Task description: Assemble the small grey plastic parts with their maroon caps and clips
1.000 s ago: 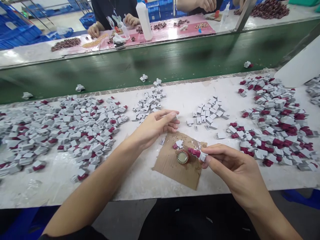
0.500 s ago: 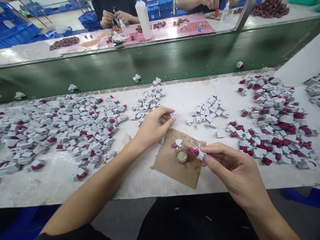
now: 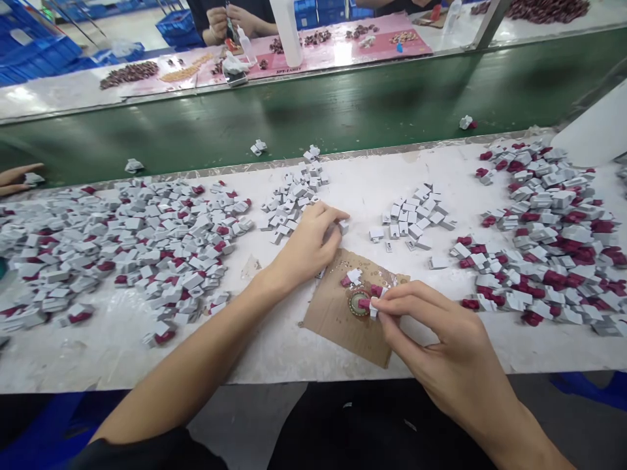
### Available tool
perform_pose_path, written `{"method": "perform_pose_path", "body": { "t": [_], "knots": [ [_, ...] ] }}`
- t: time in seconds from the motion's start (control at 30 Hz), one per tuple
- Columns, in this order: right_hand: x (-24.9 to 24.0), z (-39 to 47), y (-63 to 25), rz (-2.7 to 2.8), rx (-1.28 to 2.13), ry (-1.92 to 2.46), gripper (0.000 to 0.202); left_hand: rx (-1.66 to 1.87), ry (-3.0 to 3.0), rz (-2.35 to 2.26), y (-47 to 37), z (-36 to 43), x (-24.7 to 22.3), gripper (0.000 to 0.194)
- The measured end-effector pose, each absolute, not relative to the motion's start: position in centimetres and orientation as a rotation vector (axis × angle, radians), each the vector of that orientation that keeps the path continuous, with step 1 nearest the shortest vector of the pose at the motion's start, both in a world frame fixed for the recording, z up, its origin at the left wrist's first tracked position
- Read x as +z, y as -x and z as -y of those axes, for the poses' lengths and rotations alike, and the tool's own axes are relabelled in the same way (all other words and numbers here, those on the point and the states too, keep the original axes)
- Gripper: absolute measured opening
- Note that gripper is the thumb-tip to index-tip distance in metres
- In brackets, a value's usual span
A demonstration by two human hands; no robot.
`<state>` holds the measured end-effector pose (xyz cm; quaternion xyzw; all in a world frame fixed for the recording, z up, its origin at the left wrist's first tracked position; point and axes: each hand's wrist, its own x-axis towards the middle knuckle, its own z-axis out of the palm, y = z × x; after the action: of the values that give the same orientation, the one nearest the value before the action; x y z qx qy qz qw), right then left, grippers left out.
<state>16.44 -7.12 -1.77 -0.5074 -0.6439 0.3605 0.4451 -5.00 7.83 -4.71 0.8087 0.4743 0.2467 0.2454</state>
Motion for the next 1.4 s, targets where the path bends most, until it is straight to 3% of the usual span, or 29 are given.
{"method": "perform_pose_path", "body": {
  "t": [0.23,0.4,0.67,0.93,1.13,1.4],
  "knots": [
    [-1.7,6.9,-16.4,1.669,0.833,1.251,0.015,0.765,-2.120,-1.355,5.2,-7.1,-4.9,0.015],
    [-1.8,7.1,-16.4,1.697,0.823,1.243,0.016,0.755,-2.150,-1.360,4.6,-7.0,-4.4,0.027],
    [-1.0,6.8,-16.8,1.590,0.893,1.256,0.015,0.826,-2.097,-1.398,3.5,-6.9,-4.3,0.006],
    [-1.2,2.3,-19.9,0.777,1.097,1.143,0.006,0.994,-1.432,-0.910,0.5,-6.2,0.1,0.018],
    [-0.7,0.7,-19.8,0.676,1.191,0.942,0.008,0.940,-1.292,-0.749,-1.7,-5.9,1.3,0.014],
    [-1.6,0.8,-19.9,0.701,1.158,0.906,0.006,0.908,-1.308,-0.678,-1.9,-5.8,0.9,0.023]
  ]
}}
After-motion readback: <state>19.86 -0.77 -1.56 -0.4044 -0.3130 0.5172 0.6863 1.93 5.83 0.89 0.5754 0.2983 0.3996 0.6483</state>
